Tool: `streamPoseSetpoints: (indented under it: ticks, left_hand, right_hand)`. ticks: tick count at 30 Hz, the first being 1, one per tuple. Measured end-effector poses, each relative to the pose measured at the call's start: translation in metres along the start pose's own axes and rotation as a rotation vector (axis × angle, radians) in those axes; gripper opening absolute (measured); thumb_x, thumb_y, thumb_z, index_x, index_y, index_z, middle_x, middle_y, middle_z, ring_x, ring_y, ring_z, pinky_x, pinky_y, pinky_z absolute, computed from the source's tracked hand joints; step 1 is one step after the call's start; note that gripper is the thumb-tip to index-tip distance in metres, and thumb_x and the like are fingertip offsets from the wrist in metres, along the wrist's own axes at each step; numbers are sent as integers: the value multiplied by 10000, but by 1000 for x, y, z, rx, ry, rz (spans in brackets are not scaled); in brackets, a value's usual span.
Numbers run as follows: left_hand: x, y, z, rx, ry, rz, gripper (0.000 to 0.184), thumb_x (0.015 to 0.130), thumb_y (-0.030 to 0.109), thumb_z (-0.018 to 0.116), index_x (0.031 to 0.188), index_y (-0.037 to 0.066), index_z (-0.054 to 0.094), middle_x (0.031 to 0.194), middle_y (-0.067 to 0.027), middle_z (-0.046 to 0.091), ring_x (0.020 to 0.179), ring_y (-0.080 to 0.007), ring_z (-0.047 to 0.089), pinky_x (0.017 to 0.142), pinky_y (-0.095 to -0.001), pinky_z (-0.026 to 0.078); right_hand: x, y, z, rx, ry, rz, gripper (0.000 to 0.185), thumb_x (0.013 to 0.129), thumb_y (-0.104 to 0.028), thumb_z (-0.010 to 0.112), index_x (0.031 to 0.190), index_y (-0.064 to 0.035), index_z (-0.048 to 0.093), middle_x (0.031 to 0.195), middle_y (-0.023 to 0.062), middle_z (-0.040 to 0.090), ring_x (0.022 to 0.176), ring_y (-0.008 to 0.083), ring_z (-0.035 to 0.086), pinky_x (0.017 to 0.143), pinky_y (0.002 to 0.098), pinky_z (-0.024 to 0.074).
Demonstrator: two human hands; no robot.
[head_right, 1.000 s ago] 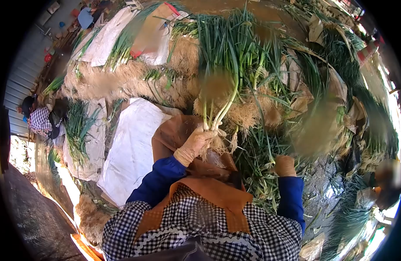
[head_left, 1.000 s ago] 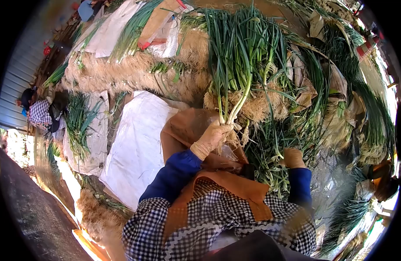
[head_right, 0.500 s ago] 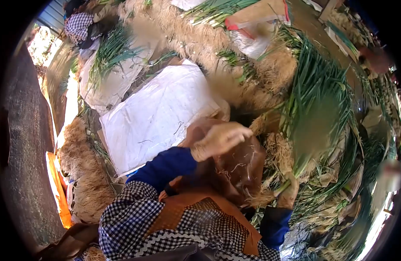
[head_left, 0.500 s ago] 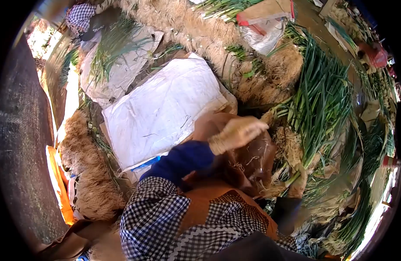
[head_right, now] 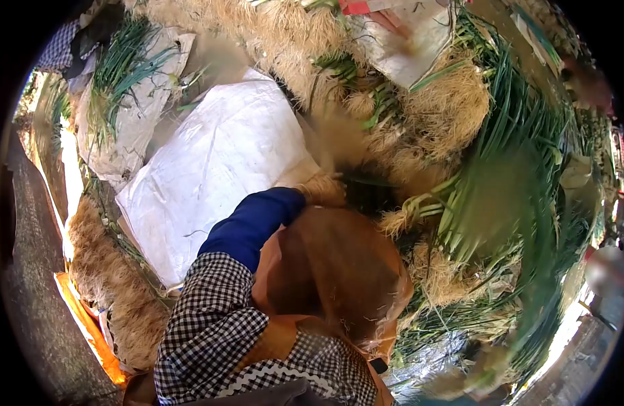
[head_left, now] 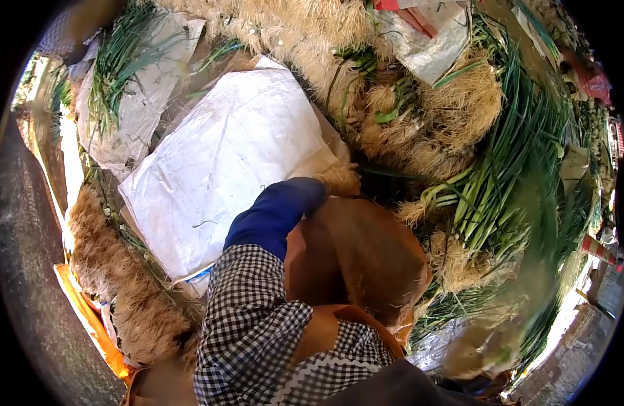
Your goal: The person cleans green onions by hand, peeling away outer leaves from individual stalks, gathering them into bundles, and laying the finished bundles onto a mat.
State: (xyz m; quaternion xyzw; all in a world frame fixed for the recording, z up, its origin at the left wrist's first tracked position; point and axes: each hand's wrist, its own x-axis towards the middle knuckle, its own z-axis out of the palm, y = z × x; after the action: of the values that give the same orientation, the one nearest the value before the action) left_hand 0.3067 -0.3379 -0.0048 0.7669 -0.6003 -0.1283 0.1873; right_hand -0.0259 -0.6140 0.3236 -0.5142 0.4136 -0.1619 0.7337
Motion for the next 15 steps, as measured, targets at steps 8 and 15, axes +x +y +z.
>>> streamPoseSetpoints:
  ticks: [8,15]
  left_hand:
    - [-36,-162,-163,-471,346,-695,747,849,591,436,1336,27,373,1411,-210,297,1304,-319,307,1082,-391,236]
    - [-52,-209,-251,-827,1247,-839,555,797,158,557,1301,4,384,1223,-185,493,1032,-273,523,879,-366,442]
  right_hand:
    - [24,-7,8,-44,63,21,449,839,-189,533,1210,14,383,690,22,454,600,110,439,564,238,398]
    - [48,-8,17,-57,48,21,398,846,-188,526,1168,7,396,692,21,450,594,108,435,558,229,402]
